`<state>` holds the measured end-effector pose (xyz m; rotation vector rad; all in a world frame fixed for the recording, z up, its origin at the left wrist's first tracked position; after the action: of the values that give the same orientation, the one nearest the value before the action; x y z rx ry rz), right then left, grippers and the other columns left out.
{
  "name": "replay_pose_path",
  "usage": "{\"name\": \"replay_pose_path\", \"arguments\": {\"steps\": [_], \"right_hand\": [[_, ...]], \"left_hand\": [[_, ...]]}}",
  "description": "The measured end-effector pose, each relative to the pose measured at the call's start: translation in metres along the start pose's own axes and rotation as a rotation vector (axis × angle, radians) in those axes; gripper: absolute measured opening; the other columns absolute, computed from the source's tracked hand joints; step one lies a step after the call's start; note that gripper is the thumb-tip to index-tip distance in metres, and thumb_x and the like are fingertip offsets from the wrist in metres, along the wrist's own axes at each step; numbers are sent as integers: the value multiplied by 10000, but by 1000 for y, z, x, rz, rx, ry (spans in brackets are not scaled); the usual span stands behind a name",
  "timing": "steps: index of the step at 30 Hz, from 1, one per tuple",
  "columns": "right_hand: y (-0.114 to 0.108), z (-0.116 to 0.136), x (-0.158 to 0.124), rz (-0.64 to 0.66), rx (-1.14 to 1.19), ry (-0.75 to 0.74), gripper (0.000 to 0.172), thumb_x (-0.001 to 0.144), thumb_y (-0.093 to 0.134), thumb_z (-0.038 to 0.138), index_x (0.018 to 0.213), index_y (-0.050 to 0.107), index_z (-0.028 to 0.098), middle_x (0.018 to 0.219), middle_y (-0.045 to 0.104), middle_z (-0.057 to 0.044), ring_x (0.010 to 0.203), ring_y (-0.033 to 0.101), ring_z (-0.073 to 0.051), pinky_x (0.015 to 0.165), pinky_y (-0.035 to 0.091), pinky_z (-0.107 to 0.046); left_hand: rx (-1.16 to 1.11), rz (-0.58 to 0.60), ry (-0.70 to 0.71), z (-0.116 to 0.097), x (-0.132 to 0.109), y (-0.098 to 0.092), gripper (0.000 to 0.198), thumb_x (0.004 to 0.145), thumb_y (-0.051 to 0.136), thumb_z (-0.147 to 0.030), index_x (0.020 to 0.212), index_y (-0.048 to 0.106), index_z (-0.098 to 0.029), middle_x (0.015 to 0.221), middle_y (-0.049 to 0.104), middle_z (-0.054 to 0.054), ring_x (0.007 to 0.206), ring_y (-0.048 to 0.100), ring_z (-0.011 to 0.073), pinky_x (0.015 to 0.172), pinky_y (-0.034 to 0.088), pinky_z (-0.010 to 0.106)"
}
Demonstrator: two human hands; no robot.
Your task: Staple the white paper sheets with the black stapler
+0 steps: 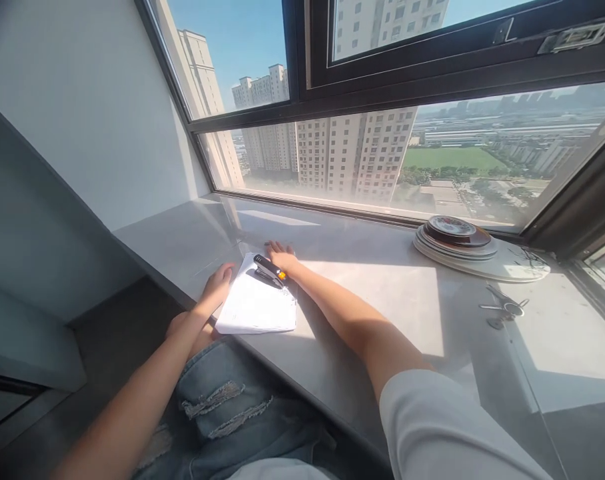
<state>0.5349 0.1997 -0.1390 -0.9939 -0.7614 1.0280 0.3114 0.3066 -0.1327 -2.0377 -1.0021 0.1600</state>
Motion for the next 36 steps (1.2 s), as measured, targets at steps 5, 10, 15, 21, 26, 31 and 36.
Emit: {"name": "replay_pose_path", "arguments": {"steps": [5, 10, 15, 21, 26, 31, 36], "right_hand": [[-8, -47, -49, -66, -31, 75, 543, 1135, 371, 395, 1611, 489, 160, 1800, 251, -184, 1692, 207, -346, 1339, 195, -655], [-37, -83, -96, -283, 164, 128, 452, 1075, 470, 393, 1445, 620, 181, 1663, 518, -187, 1560, 465, -359, 1291, 348, -593], [-56, -71, -160, -534, 531, 210, 361, 1082, 444, 523, 1127, 696, 267, 1182, 731, -84, 1088, 690, -294, 970, 570, -468], [-38, -38, -197, -334, 368, 192, 324, 925, 720, 372, 1211, 620, 257, 1036, 620, -47, 804, 588, -220, 729, 521, -385], [-39, -31, -192, -268, 305, 176, 122, 1004, 624, 329, 1090, 615, 242, 975, 578, -40, 748, 559, -194, 637, 476, -336], [-40, -33, -193, -266, 257, 216, 173, 1013, 651, 404, 984, 580, 249, 873, 550, -15, 613, 501, -160, 530, 428, -316], [-38, -38, -193, -242, 241, 201, 242, 1004, 669, 451, 928, 550, 254, 799, 528, 3, 564, 467, -150, 491, 396, -312]], "left_hand": [[82, 24, 44, 1, -1, 7, 391, 1086, 368, -261, 1349, 652, -208, 1458, 688, 142, 1425, 593, 301, 1224, 439, 462], [70, 77, 306, -31, -3, 24, 425, 994, 379, -123, 1264, 694, -214, 1491, 642, 140, 1425, 570, 268, 1232, 437, 458], [-186, 256, 511, -96, 28, 55, 373, 888, 382, -76, 1006, 709, -213, 1179, 717, 93, 1065, 665, 220, 920, 547, 356], [-390, 491, 431, -136, 89, 115, 173, 738, 422, -142, 617, 521, -214, 579, 462, -17, 587, 420, 155, 612, 341, 305], [-503, 764, 506, -132, 83, 138, 135, 704, 417, -142, 625, 505, -206, 585, 463, -33, 598, 428, 139, 637, 333, 299], [-451, 855, 571, -129, 77, 135, 181, 743, 417, -110, 682, 556, -208, 634, 509, -31, 632, 436, 141, 669, 340, 302], [-505, 844, 558, -131, 82, 136, 212, 773, 430, -80, 699, 582, -207, 646, 523, -28, 622, 417, 137, 658, 338, 313]]}}
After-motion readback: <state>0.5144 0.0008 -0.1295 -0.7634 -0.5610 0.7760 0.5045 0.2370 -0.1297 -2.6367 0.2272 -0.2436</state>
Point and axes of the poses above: each hand's wrist, its own x-axis towards the middle knuckle, its own y-axis out of the palm, z = x × y, the point moved 4 cm from there along x, towards the middle knuckle
